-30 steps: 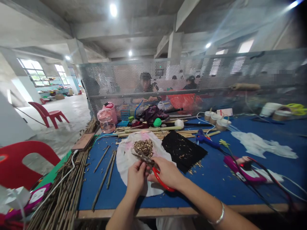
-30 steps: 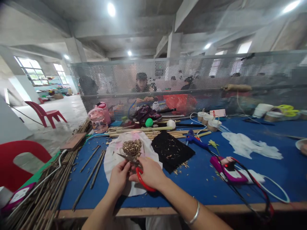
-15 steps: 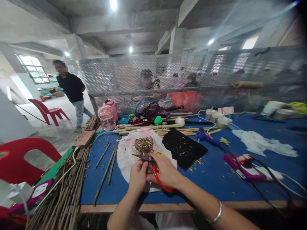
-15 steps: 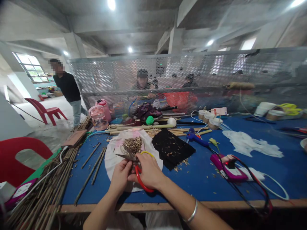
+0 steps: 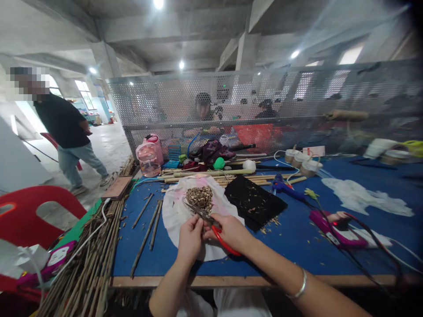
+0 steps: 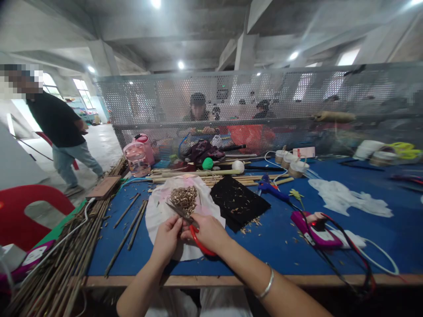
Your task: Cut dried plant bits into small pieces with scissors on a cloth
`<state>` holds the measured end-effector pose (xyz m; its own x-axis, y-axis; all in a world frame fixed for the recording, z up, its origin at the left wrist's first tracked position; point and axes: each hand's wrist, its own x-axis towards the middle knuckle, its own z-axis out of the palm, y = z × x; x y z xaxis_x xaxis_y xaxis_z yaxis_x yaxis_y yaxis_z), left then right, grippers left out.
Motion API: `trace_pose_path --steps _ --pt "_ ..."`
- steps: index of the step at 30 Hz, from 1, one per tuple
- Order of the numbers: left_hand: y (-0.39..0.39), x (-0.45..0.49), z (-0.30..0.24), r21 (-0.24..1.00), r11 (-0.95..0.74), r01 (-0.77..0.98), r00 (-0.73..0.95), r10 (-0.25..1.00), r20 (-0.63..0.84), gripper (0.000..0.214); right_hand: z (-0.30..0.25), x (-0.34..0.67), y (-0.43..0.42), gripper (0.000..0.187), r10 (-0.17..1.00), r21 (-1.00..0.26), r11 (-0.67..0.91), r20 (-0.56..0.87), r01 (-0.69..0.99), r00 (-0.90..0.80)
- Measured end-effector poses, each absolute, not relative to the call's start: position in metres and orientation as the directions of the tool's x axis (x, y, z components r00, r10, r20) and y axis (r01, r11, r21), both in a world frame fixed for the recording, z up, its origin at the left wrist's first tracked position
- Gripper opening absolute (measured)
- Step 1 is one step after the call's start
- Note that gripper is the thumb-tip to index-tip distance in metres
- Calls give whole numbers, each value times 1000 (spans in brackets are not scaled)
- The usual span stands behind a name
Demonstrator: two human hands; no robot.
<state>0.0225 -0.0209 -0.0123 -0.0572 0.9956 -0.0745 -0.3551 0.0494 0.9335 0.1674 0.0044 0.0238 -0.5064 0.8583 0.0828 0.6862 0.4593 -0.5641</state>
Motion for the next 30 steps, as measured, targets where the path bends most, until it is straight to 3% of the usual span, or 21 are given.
trace_pose_path --steps 3,14,19,30 --pt "-21 22 -9 937 58 -346 -75 993 -89 37 26 167 4 35 873 -522 450 84 725 -481" --pt "-27 21 5 983 5 -184 -201 979 -42 29 17 168 2 70 799 -400 602 293 691 -526" --pt "-29 20 5 994 -12 -113 -189 982 -9 26 19 168 1 58 817 -405 575 249 711 -520" --pt "-28 20 4 963 68 -261 -113 989 -100 38 22 171 3 42 856 -351 514 147 783 -495"
